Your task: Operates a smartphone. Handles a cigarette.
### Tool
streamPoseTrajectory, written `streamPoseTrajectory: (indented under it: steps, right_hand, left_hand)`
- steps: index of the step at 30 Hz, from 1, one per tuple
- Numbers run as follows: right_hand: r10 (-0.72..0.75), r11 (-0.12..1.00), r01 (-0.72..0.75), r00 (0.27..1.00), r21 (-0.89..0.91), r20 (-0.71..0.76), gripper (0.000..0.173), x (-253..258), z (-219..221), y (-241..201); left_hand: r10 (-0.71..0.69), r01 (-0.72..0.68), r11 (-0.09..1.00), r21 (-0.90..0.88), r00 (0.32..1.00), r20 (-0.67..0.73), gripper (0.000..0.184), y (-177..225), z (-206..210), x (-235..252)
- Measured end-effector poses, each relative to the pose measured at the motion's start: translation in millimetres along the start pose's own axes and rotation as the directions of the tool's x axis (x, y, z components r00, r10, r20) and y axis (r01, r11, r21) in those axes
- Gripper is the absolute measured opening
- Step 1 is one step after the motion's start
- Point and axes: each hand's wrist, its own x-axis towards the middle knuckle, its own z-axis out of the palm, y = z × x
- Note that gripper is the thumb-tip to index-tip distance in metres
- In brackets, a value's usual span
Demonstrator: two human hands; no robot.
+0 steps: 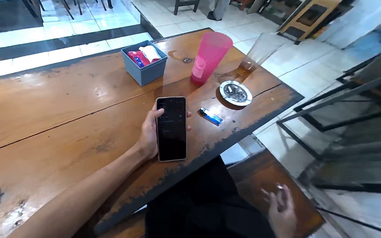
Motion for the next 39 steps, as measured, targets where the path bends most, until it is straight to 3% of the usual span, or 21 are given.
streamPoseTrajectory:
  steps: [3, 7, 12, 18, 22, 31, 39]
  right_hand:
    - [-0.017, 0.999, 0.019, 0.999, -0.043, 0.037, 0.062, 10.0, -17.6, -1.5]
    - [-0.147, 0.983, 0.153, 0.987, -0.105, 0.062, 0.061, 31.6, -32.9, -0.3]
    - [-0.249, 0.966, 0.255, 0.964, -0.048, 0.095, 0.058, 68.1, -34.5, -18.8]
    - [-0.419, 0.907, 0.421, 0.907, -0.031, 0.052, 0.059, 126.9, -18.6, -72.5]
    - [-0.511, 0.857, 0.514, 0.844, 0.025, 0.161, 0.049, 161.5, -15.0, -128.2]
    - [-0.558, 0.795, 0.606, 0.750, -0.032, 0.354, 0.042, 199.6, 3.5, -220.9]
    - [-0.537, 0.771, 0.633, 0.707, -0.073, 0.460, 0.032, 202.5, 25.4, -242.1]
  left_hand:
    - [-0.011, 0.011, 1.000, 0.003, 1.000, 0.003, 0.049, -1.6, -2.1, 2.4]
    - [-0.003, 0.003, 1.000, 0.004, 1.000, -0.008, 0.050, -2.6, -2.8, 1.6]
    - [0.004, -0.004, 1.000, 0.017, 1.000, -0.029, 0.046, -6.2, -3.5, 3.1]
    - [-0.001, 0.005, 0.998, 0.063, 0.997, -0.072, 0.046, -7.1, -1.7, 3.6]
    - [0.043, -0.043, 0.999, -0.024, 0.999, 0.013, 0.046, -9.8, -8.5, 2.3]
    - [0.080, -0.072, 0.992, -0.104, 0.995, 0.066, 0.048, -13.3, -11.8, 2.6]
    - [0.047, -0.041, 0.992, -0.117, 0.998, 0.050, 0.048, -12.5, -9.4, 3.2]
